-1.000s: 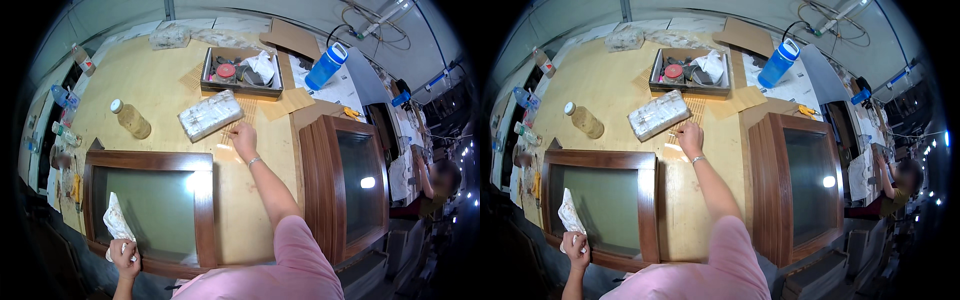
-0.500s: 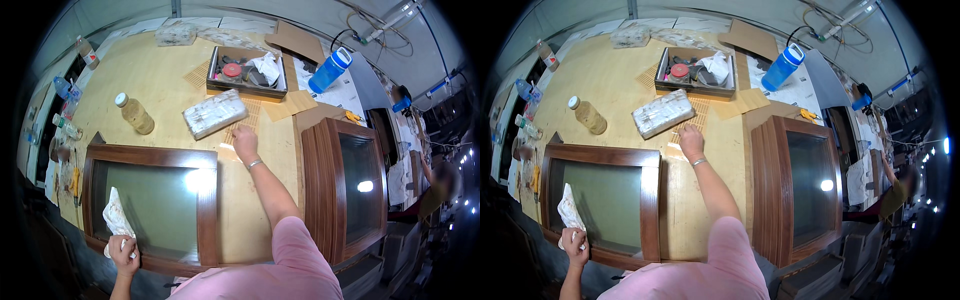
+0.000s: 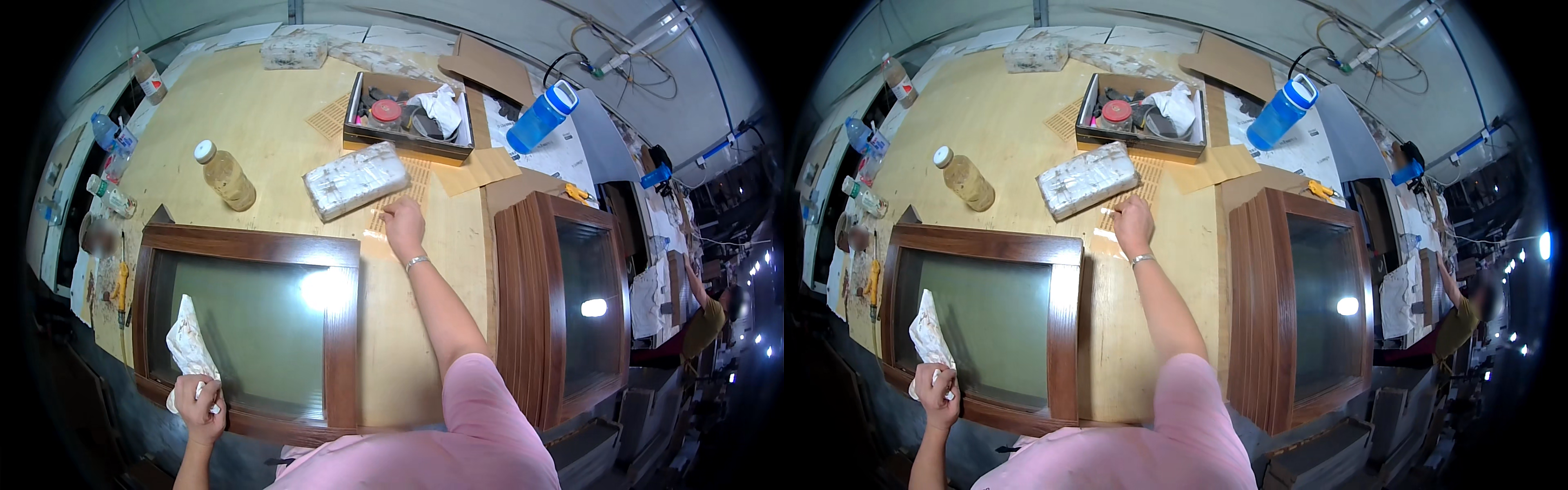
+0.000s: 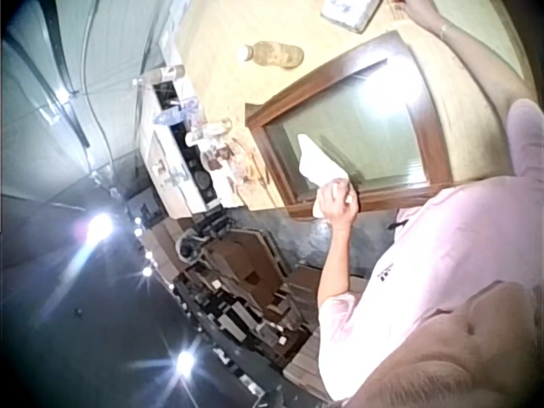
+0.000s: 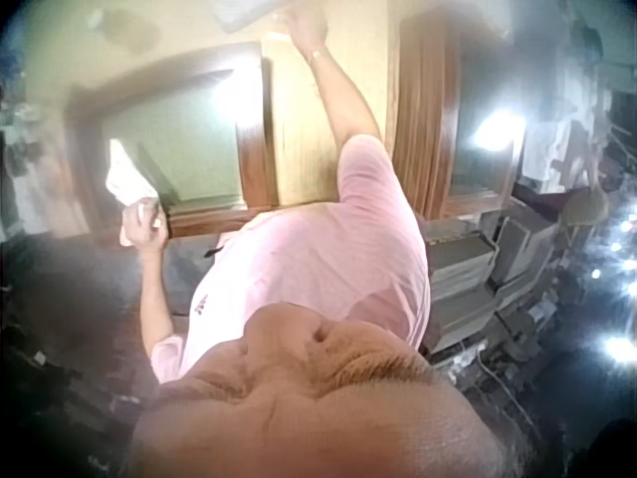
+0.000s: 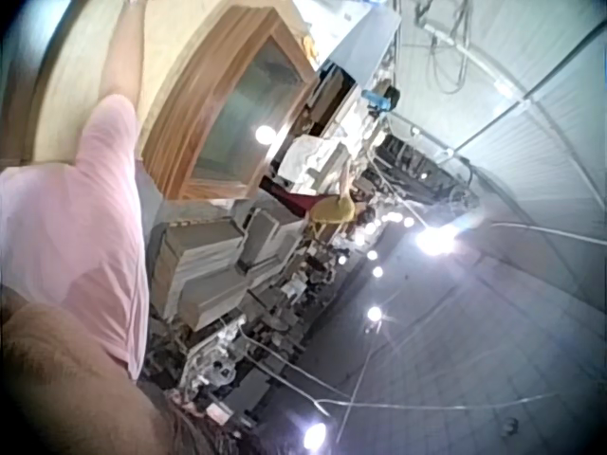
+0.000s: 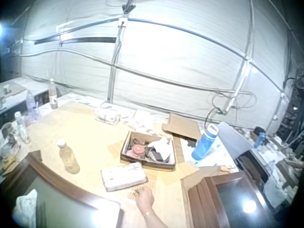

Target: The person wipes the glass and wooden frame of a door using a white cloth and a cleaning solution from a bottle, while also using a small block and a hand tool to work on the edges.

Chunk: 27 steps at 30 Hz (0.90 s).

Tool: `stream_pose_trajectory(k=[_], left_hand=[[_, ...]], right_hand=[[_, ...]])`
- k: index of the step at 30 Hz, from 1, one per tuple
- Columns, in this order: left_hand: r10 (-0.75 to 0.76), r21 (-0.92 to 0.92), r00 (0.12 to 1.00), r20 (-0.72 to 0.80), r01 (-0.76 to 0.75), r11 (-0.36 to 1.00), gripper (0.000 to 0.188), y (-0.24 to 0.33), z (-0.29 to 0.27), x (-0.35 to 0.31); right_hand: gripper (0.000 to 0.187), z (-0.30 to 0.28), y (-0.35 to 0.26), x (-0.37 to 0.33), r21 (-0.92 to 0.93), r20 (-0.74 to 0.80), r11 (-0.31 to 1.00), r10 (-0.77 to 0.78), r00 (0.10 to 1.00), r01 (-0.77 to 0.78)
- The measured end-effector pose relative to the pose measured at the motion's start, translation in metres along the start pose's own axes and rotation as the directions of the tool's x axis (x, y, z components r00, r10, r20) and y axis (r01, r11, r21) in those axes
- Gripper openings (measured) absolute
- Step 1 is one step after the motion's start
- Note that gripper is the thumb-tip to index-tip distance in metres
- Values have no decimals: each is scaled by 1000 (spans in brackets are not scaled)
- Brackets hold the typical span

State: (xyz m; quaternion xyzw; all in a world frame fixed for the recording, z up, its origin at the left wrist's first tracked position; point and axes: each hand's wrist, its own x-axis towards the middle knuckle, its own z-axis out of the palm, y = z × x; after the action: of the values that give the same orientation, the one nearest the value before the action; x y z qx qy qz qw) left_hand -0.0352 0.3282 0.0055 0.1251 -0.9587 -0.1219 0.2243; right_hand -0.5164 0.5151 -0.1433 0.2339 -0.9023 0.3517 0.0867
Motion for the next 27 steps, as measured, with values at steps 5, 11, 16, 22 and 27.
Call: stream_pose_trajectory(k=[5, 11, 16, 22, 27], left_hand=[[3, -21, 1000, -1, -3, 1000, 29, 1, -1, 2], [6, -17, 1000, -21, -6, 1000, 29, 2, -2, 3], [1, -18, 1000, -18, -1, 1000, 30, 1, -2, 2], [-7, -29, 1000, -17, 7, 1000, 30, 1, -2, 0], [-6, -35, 999, -45, 4, 999, 27, -1, -7, -3]], right_hand=[[3, 4, 1, 2, -50, 6, 997, -65, 998, 66], [5, 12, 6, -5, -96, -58, 977, -198, 978, 192], [6, 3, 6, -25, 39, -116, 986, -159, 981, 164], [7, -45, -31, -59, 159, -273, 955, -202, 941, 251], [8, -103, -96, -83, 246, -274, 921, -233, 933, 302]])
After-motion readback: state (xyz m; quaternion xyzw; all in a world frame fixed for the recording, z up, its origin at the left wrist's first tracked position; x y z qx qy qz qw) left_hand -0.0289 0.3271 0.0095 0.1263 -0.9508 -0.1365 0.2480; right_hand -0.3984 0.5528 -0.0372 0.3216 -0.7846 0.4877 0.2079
